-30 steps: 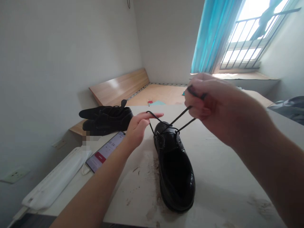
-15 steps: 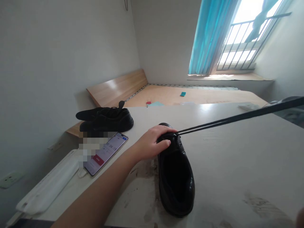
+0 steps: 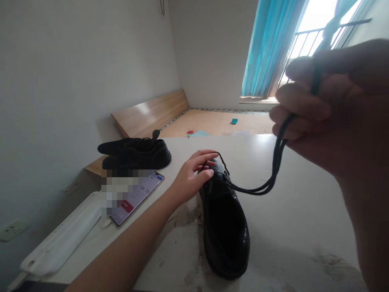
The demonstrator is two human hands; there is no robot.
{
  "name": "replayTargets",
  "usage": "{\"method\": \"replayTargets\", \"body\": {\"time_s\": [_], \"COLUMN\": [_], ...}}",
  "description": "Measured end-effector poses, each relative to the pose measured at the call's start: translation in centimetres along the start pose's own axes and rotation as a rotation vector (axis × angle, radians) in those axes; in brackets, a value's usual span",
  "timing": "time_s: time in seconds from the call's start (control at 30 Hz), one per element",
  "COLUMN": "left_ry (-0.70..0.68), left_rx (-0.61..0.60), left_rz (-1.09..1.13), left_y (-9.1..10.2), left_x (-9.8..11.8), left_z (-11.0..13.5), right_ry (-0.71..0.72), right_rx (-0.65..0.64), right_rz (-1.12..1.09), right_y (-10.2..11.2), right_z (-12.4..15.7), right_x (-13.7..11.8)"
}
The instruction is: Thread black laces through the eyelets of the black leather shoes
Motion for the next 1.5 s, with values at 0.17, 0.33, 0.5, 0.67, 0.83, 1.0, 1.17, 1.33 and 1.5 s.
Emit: {"method": "replayTargets", "body": {"time_s": [0.17, 0.33, 0.5, 0.67, 0.83, 1.0, 1.17, 1.33, 1.5], "left_ry": [-0.008, -0.044, -0.051, -0.006, 0.157, 0.182, 0.172, 0.174, 0.138], "left_rx": [0.034, 0.082, 0.128, 0.242, 0.202, 0.042, 0.235, 0.354, 0.192], "left_rz": [0.304, 0.35, 0.266, 0.125, -0.104, -0.211, -0.098, -0.056, -0.14], "left_y": [0.6, 1.4, 1.9, 2.6, 2.2, 0.7, 2.9, 4.3, 2.7], "left_x": [-0.9, -0.6, -0.2, -0.2, -1.6, -2.2, -2.4, -2.0, -0.8], "left_z": [-0.1, 0.0, 0.2, 0.2, -0.3, -0.5, -0.3, 0.2, -0.2], "right_ry": [-0.031, -0.239, -0.24, -0.246, -0.182, -0.186, -0.192, -0.221, -0.213], "right_rx": [-0.171, -0.429, -0.684, -0.535, -0.512, -0.513, -0.562, -0.572, -0.503], "right_rz": [0.32, 0.842, 0.854, 0.993, 0.991, 0.906, 0.77, 0.755, 0.848], "right_y": [-3.6, -4.9, -6.6, -5.5, -6.1, -6.2, -5.9, -5.2, -4.8], "right_z": [-1.6, -2.2, -1.8, -2.8, -3.0, -3.0, -3.0, -3.1, -3.7], "right_x": [2.7, 9.3, 11.8, 11.9, 12.2, 11.9, 11.3, 11.6, 11.6]}}
Point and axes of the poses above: each hand's wrist, its own z-axis away from the middle knuckle, its own y-axis out of the back of the hand, x = y × z, the point moved 10 cm from there along -z, towards the middle knuckle, and after that the axes turned 6 degrees about -x, right-handed, at the moved point
